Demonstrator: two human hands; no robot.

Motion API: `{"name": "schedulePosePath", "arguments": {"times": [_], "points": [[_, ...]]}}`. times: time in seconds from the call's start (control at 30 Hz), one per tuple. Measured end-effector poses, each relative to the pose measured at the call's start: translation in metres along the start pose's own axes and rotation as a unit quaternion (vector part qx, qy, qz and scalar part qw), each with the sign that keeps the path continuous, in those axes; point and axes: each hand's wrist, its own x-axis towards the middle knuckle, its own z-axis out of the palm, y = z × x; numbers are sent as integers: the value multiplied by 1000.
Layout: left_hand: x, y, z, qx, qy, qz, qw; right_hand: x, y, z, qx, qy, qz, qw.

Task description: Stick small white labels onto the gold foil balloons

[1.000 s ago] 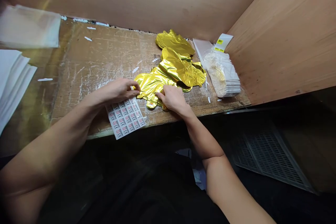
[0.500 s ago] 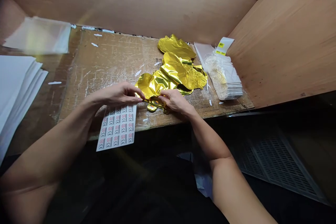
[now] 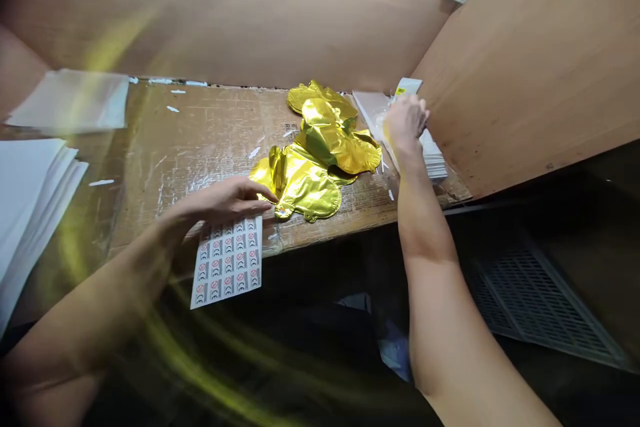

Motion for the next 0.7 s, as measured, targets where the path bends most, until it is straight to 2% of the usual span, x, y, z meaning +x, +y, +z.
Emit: {"name": "schedulePosePath", "arguments": {"times": [0.03,0.07,0.1,0.13,0.17,0.2,0.27,0.33,0.47,0.6,0.7], "points": [[-1,2,0,-27,35,-2,999,-13,-12,2,4,34,2,999],[-1,4,1,-56,81,-3,995,-32,-29,8,25,28,5,999],[0,5,3,-81,136,-2,987,-55,-49,17,61,-18,5,998],[2,6,5,-99,192,0,976,-79,-69,29,111,-98,1,989],[4,7,8,-108,241,2,964,-102,-87,42,172,-217,-8,961],[6,7,11,-112,274,3,955,-123,-103,54,222,-291,-1,931],[11,5,16,-123,292,3,949,-149,-120,74,276,-326,14,904],[13,2,18,-155,261,2,953,-157,-120,84,292,-301,24,908],[13,0,22,-242,166,7,956,-151,-100,89,261,-260,21,929],[13,1,27,-280,165,5,946,-151,-98,99,160,-119,-58,978],[14,1,29,-279,165,7,946,-152,-105,109,83,-82,-116,986]]}}
